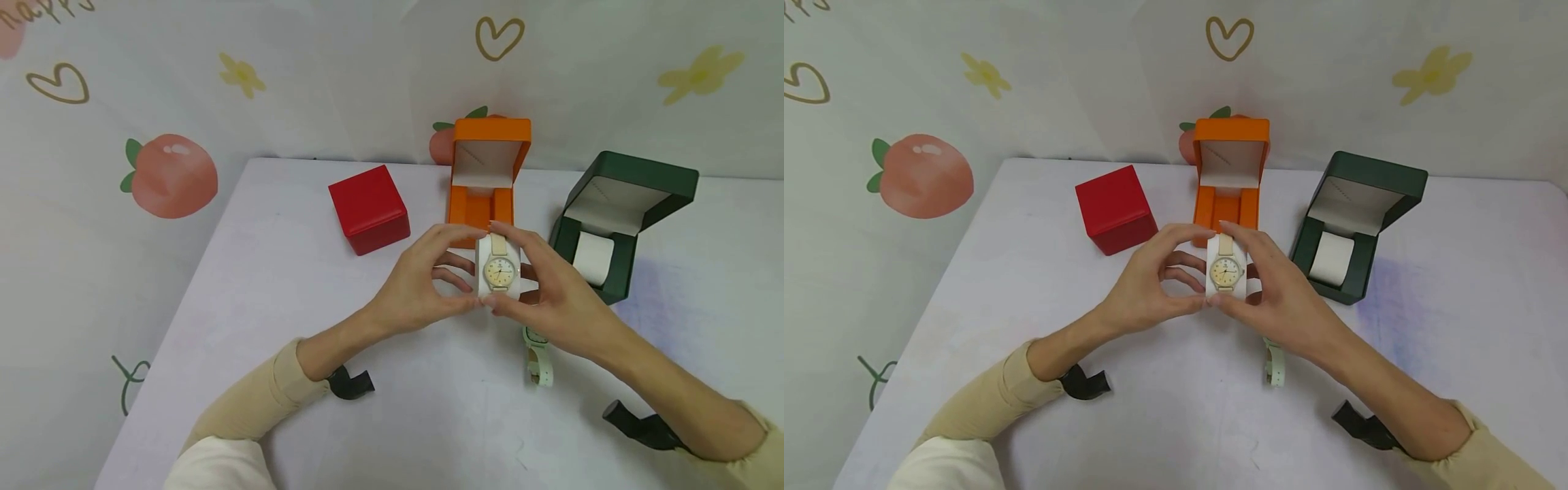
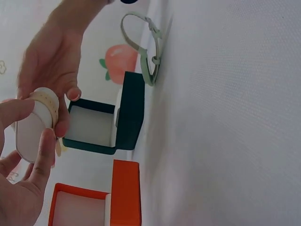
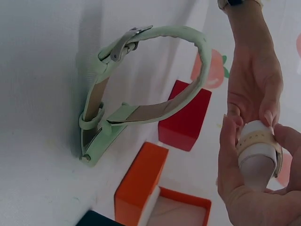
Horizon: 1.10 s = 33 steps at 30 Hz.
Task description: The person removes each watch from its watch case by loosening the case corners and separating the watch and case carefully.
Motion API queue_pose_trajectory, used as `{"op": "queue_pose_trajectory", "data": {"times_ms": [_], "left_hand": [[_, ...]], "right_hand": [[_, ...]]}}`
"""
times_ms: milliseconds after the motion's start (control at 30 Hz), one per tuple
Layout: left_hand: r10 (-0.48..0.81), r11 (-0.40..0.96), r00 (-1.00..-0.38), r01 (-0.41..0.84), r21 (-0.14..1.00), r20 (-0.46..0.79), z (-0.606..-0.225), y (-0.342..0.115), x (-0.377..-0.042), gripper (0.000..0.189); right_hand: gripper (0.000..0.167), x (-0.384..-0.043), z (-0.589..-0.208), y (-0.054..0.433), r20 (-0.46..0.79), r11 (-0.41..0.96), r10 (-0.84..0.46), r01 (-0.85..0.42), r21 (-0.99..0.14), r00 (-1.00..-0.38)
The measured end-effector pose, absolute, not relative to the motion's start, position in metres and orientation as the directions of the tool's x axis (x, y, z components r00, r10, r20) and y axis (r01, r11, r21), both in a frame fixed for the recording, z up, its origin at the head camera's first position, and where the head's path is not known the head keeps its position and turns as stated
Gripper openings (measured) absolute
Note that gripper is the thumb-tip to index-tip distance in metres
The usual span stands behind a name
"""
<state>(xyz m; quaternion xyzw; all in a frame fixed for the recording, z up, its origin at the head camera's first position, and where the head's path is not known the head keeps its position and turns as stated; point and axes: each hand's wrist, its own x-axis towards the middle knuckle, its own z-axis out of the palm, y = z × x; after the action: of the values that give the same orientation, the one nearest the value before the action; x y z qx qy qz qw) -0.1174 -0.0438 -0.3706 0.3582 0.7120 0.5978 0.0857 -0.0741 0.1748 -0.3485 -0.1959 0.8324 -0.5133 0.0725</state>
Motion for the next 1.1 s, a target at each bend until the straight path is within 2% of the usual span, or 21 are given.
{"op": "queue_pose_trajectory", "data": {"times_ms": [467, 800, 1100], "left_hand": [[0.629, 0.081, -0.714, 0.454, 0.888, 0.308, -0.372, -0.047, -0.118, 0.075], [0.642, 0.084, -0.716, 0.422, 0.903, 0.275, -0.373, -0.045, -0.124, 0.072], [0.654, 0.042, -0.706, 0.392, 0.919, 0.271, -0.371, -0.045, -0.125, 0.072]], "right_hand": [[0.082, -0.075, -0.353, 0.175, 0.070, 0.437, -0.453, -0.290, -0.851, -0.889], [0.081, -0.081, -0.352, 0.183, 0.045, 0.403, -0.499, -0.277, -0.872, -0.866], [0.074, -0.086, -0.354, 0.188, 0.060, 0.337, -0.460, -0.237, -0.911, -0.886]]}}
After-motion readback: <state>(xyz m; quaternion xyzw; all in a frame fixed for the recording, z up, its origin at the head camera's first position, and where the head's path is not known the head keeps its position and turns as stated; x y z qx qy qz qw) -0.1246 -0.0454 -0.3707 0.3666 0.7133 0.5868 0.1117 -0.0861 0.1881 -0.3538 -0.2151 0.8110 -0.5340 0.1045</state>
